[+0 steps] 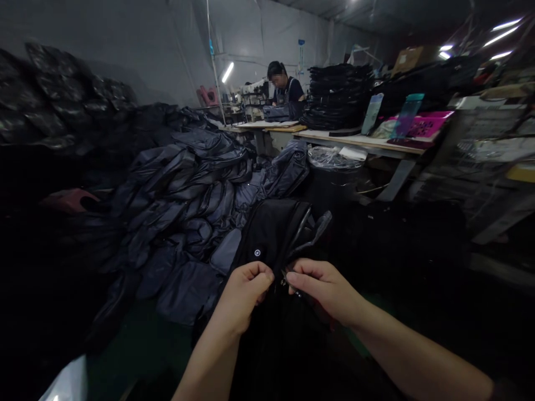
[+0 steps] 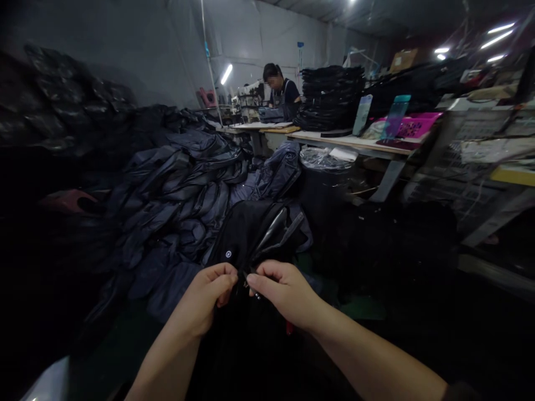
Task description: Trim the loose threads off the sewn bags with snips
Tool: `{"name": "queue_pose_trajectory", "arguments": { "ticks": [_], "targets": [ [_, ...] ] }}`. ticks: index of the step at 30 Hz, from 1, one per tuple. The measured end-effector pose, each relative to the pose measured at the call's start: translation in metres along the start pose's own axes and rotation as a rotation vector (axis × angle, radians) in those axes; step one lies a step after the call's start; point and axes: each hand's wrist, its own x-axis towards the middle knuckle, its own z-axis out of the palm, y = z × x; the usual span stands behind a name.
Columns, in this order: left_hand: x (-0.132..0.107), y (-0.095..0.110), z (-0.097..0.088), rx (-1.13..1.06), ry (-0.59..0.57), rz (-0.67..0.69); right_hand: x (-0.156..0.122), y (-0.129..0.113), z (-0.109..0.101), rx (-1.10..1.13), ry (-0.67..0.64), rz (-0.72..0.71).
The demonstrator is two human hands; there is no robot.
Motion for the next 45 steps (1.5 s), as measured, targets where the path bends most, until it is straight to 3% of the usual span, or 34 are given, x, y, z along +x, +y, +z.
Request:
{"name": "queue_pose_trajectory", "arguments": {
  "ticks": [4, 9, 33, 45],
  "targets": [
    [0.000, -0.007, -0.002, -0.240, -0.073, -0.081, 0.002, -0.005, -0.005, -0.079, -0.055, -0.033],
    [0.000, -0.013, -0.003, -0.347, -0.102, -0.098, 0.004, -0.016, -0.006, -0.197, -0.096, -0.088],
    [-0.005, -0.017, -0.001, -0.372, -0.097, -0.037, 0.009, -0.026, 0.000, -0.374, -0.114, -0.021],
    [-0.007, -0.019, 0.001, -0.369, -0.062, -0.013, 0.006, -0.028, 0.006, -0.428, -0.058, -0.015]
  ]
}}
